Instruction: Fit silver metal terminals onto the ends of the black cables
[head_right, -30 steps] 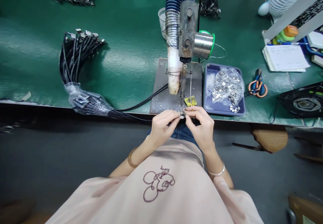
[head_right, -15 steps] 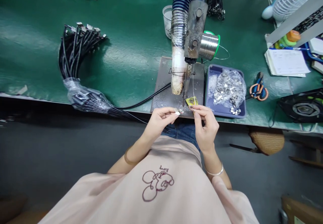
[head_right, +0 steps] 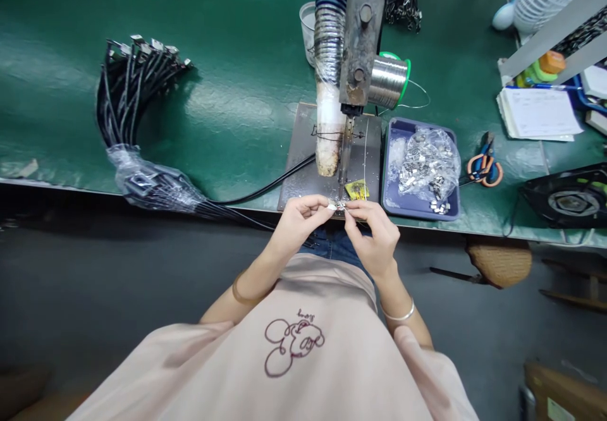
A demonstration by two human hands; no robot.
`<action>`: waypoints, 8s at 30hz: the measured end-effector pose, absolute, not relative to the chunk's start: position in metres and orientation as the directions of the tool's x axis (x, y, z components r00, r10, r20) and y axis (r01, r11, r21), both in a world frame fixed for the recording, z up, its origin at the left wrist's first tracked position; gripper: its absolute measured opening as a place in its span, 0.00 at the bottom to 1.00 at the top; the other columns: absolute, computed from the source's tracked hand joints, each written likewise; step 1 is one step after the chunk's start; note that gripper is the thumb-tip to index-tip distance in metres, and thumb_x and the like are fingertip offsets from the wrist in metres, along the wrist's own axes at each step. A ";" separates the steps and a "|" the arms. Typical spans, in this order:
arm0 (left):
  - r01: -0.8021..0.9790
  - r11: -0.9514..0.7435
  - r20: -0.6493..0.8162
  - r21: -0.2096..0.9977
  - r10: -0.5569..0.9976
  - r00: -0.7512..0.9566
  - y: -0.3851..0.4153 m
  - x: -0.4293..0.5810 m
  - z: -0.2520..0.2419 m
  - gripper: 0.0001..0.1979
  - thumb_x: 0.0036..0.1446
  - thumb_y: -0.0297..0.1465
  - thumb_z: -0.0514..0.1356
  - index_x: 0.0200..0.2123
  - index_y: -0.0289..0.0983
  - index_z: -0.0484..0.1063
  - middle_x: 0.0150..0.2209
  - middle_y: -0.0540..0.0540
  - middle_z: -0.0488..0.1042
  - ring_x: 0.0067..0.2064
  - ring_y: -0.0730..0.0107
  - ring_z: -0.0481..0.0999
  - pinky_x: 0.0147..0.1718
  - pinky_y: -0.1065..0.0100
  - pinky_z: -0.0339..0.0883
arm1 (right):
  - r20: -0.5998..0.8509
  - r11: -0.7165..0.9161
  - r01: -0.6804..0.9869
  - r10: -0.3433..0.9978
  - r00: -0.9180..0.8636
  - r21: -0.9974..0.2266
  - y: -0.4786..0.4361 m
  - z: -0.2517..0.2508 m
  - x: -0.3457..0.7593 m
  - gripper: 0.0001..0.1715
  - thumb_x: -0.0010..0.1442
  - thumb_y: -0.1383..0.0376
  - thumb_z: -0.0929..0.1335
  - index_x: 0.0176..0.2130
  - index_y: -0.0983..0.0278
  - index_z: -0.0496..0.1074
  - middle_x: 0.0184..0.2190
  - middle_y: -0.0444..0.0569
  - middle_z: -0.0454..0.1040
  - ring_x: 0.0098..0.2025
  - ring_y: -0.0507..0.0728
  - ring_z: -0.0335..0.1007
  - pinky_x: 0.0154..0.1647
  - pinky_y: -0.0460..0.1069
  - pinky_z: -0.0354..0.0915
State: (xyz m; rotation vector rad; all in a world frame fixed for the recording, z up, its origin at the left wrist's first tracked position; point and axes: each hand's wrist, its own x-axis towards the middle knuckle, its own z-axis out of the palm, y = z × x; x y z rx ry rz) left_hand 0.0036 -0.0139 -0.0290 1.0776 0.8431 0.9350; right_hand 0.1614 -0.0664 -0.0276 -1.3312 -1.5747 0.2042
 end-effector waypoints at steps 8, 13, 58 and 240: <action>-0.177 0.161 -0.089 0.971 0.930 0.358 -0.012 0.006 -0.028 0.10 0.56 0.33 0.65 0.27 0.33 0.74 0.21 0.54 0.61 0.24 0.79 0.56 0.24 0.73 0.50 | 0.629 0.440 0.671 0.775 0.051 -0.597 -0.063 -0.031 0.165 0.11 0.60 0.75 0.70 0.39 0.59 0.74 0.40 0.48 0.82 0.41 0.56 0.80 0.44 0.54 0.77; -0.164 0.165 -0.103 0.972 0.937 0.334 -0.009 0.008 -0.026 0.09 0.52 0.33 0.67 0.26 0.32 0.76 0.20 0.53 0.64 0.24 0.78 0.58 0.24 0.73 0.53 | 0.626 0.438 0.665 0.778 0.057 -0.605 -0.061 -0.031 0.165 0.11 0.61 0.75 0.70 0.38 0.59 0.73 0.41 0.48 0.81 0.42 0.56 0.80 0.45 0.54 0.77; 0.001 0.122 -0.115 0.993 0.932 0.344 -0.006 0.006 -0.024 0.06 0.53 0.30 0.63 0.28 0.33 0.73 0.21 0.56 0.52 0.23 0.80 0.49 0.22 0.75 0.47 | 0.570 0.402 0.645 0.819 0.064 -0.650 -0.058 -0.026 0.165 0.09 0.61 0.74 0.70 0.36 0.59 0.73 0.40 0.47 0.81 0.43 0.57 0.80 0.45 0.54 0.76; 0.131 -0.211 0.145 0.969 0.908 0.393 -0.033 0.001 -0.030 0.07 0.62 0.26 0.60 0.30 0.34 0.70 0.25 0.53 0.67 0.25 0.78 0.62 0.25 0.75 0.57 | 0.271 0.196 0.647 0.962 0.017 -0.737 -0.071 -0.015 0.172 0.12 0.68 0.63 0.69 0.31 0.62 0.72 0.28 0.43 0.71 0.27 0.50 0.61 0.32 0.48 0.60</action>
